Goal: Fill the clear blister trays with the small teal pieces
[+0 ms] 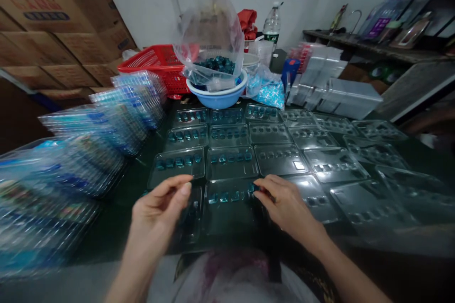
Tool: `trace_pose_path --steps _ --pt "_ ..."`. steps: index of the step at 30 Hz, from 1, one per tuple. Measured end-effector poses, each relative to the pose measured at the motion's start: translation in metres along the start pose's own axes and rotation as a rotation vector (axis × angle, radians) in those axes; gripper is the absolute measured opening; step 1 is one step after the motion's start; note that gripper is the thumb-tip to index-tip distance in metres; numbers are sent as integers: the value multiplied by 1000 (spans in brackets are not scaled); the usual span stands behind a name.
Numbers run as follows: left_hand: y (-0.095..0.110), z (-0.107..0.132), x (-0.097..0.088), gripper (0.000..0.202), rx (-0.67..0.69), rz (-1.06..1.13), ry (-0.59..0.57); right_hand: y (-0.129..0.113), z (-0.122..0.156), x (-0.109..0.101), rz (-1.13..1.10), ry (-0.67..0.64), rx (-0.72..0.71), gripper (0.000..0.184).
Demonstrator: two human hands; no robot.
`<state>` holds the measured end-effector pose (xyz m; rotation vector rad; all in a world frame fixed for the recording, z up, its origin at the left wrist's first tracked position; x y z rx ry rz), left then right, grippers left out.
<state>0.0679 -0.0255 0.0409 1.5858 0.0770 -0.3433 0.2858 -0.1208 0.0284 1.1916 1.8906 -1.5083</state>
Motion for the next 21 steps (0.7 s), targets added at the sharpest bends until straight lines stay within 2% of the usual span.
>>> trace_pose_path --steps 3,9,13,18,21 --pt "-2 -7 -32 29 58 -164 126 -8 -3 10 183 -111 -68 15" --pt "-21 -17 -69 32 109 -473 164 -15 -3 28 389 -240 -126 20" --pt "-31 -18 -77 31 152 -589 126 -16 -6 36 422 -293 -147 25" --pt "-44 -20 -75 30 300 -765 -40 -8 -5 50 426 -335 -149 24" --pt "-45 -28 -73 33 303 -966 -95 -4 -1 56 425 -302 -174 27"
Point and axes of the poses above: each hand's wrist, its own z-axis away from the middle knuckle, its own x-axis out of the palm, y = z × x, the point moved 4 cm from there along -z, towards the middle knuckle, and after that the axes turned 3 degrees about y, right-handed, at the moved point
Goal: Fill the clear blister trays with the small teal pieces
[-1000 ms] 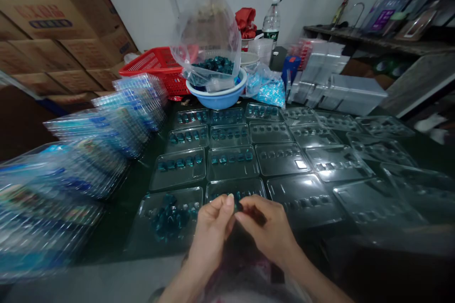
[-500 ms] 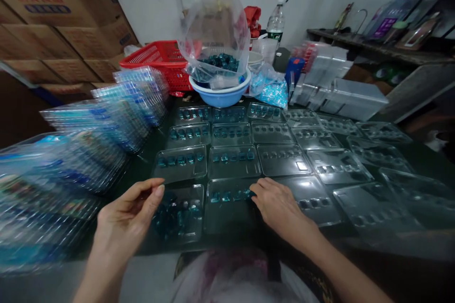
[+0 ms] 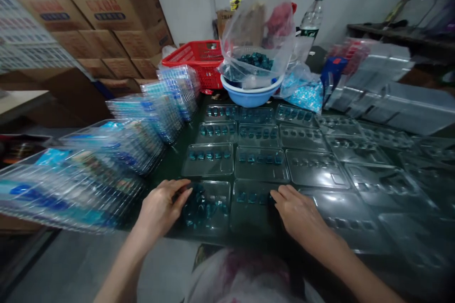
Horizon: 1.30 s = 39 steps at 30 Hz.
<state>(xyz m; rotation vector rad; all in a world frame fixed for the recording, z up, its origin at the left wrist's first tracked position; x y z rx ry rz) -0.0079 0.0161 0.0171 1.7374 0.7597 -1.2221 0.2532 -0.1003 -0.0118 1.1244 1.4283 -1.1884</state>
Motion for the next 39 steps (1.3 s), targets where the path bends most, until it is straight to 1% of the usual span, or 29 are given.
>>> trace_pose_path --steps 3,5,6,8,10,12,14,15,17,19,21,23,25,28,31,33,34,36,39 --pt "5 -15 1 35 -29 -137 -105 1 2 0 10 64 3 42" --pt "9 -25 2 31 -40 -105 -156 2 2 -2 15 69 24 50" --pt "11 -30 4 27 -42 -64 -170 3 2 -5 13 64 35 49" --pt "11 -35 6 21 -42 19 -181 5 1 -11 -2 75 60 43" --pt "10 -35 6 23 -36 72 -181 5 1 -19 -48 137 84 36" --pt "11 -31 4 29 -53 246 -150 -1 0 -25 -172 220 93 32" --pt "17 -25 -2 31 -98 539 -103 -13 -3 -29 -394 276 93 28" --pt "23 -21 -4 30 -123 695 -88 -22 -6 -30 -527 284 86 27" --pt "41 -13 -5 25 -149 915 -115 -40 -12 -32 -779 276 77 27" --pt "63 -7 -4 21 -118 1021 -193 -56 -19 -33 -945 263 68 25" --pt "83 -5 -1 16 -73 1054 -242 -63 -22 -34 -1022 273 79 20" --pt "95 -5 4 12 -53 1037 -223 -62 -21 -34 -1052 299 111 17" --pt "101 -6 9 11 -42 1001 -175 -57 -17 -31 -1046 340 148 16" --pt "108 -6 17 12 -26 933 -104 -48 -9 -27 -955 422 190 18" --pt "113 -6 19 13 -34 861 -44 -44 -3 -26 -850 502 213 19" --pt "117 -7 19 12 -24 857 -28 -41 -2 -26 -852 529 207 19" --pt "119 -7 19 11 -19 875 -41 -40 -1 -27 -881 531 205 17" --pt "121 -6 24 10 -28 964 -130 -35 0 -27 -987 502 227 14" --pt "127 -3 35 13 -63 1209 -358 -27 2 -24 -1238 402 328 11"
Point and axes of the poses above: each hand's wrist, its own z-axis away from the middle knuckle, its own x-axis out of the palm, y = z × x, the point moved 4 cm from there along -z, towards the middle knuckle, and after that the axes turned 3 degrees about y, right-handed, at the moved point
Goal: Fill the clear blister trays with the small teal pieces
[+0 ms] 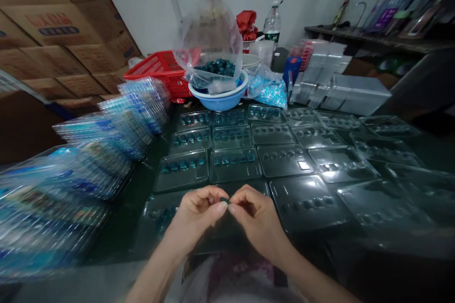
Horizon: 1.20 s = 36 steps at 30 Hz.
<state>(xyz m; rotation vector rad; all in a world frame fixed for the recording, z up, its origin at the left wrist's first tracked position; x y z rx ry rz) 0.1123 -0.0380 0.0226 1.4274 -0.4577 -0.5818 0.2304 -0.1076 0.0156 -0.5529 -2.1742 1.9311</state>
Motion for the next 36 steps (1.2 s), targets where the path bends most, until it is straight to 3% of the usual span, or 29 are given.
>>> trace_pose_path --steps 3,8,14,18,26,32,36 --pt "-7 1 11 19 -65 216 -111 6 1 -4 -191 -10 173 9" --pt "-14 4 23 19 -133 437 -87 9 5 -4 -291 -11 216 9" --pt "-10 8 27 21 -42 424 80 7 8 -2 -248 -48 167 10" --pt "-13 13 29 16 -74 423 129 9 10 -5 -298 -69 238 11" --pt "-29 13 29 19 -186 520 99 29 22 2 -916 -298 522 16" --pt "-26 13 34 22 -163 429 145 32 22 -9 -735 -28 393 11" --pt "-20 9 41 15 -185 506 146 31 22 -8 -850 -94 453 24"
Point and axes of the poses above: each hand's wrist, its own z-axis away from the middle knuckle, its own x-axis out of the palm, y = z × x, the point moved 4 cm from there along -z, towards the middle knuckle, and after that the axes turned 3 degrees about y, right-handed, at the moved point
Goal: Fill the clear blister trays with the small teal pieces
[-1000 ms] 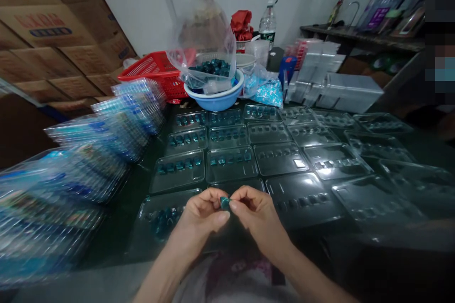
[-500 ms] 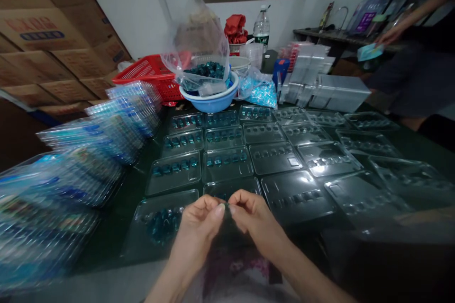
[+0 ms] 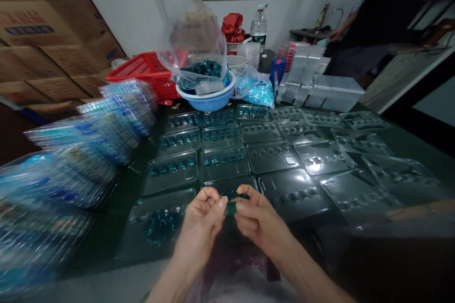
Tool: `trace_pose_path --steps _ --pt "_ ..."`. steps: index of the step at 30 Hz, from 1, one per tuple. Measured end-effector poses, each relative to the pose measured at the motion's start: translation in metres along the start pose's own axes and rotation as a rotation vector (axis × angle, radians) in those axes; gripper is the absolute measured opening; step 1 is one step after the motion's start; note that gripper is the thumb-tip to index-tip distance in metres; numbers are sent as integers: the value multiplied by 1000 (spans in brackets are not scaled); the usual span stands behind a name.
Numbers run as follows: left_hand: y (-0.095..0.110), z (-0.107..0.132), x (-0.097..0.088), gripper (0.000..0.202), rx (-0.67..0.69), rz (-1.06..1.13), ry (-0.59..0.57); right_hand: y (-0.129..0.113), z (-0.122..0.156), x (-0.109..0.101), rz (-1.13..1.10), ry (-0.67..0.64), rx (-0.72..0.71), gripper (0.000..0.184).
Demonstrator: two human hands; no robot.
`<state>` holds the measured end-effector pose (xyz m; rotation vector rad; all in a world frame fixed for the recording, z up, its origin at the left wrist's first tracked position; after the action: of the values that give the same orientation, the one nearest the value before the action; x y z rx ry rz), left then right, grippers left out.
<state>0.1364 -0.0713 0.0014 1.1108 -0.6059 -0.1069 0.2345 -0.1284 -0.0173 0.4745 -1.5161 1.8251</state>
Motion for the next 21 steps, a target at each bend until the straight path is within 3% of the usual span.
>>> trace_pose_path --steps 2,5,8,13,17,21 --pt "-2 -3 2 15 -50 48 25 -7 3 -1 156 50 -94 27" --pt "-8 -8 4 16 -112 96 69 -26 12 -1 605 175 -420 29" --pt "-9 -11 10 17 -126 111 60 -32 17 4 941 131 -592 19" --pt "-7 -13 18 16 -87 -4 42 -40 15 1 1101 147 -658 17" --pt "-6 -18 18 21 44 -154 16 -47 12 3 1202 123 -593 10" --pt "-6 -22 25 21 39 -158 -52 -55 9 3 1175 111 -497 9"
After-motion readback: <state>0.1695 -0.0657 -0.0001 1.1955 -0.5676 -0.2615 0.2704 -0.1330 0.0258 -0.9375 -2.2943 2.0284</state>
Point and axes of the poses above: each hand's wrist, its own z-axis away from the middle knuckle, its own x-axis out of the palm, y = z × x, the point moved 4 cm from there along -z, towards the middle knuckle, and after that the axes turned 3 degrees about y, right-handed, at the moved point
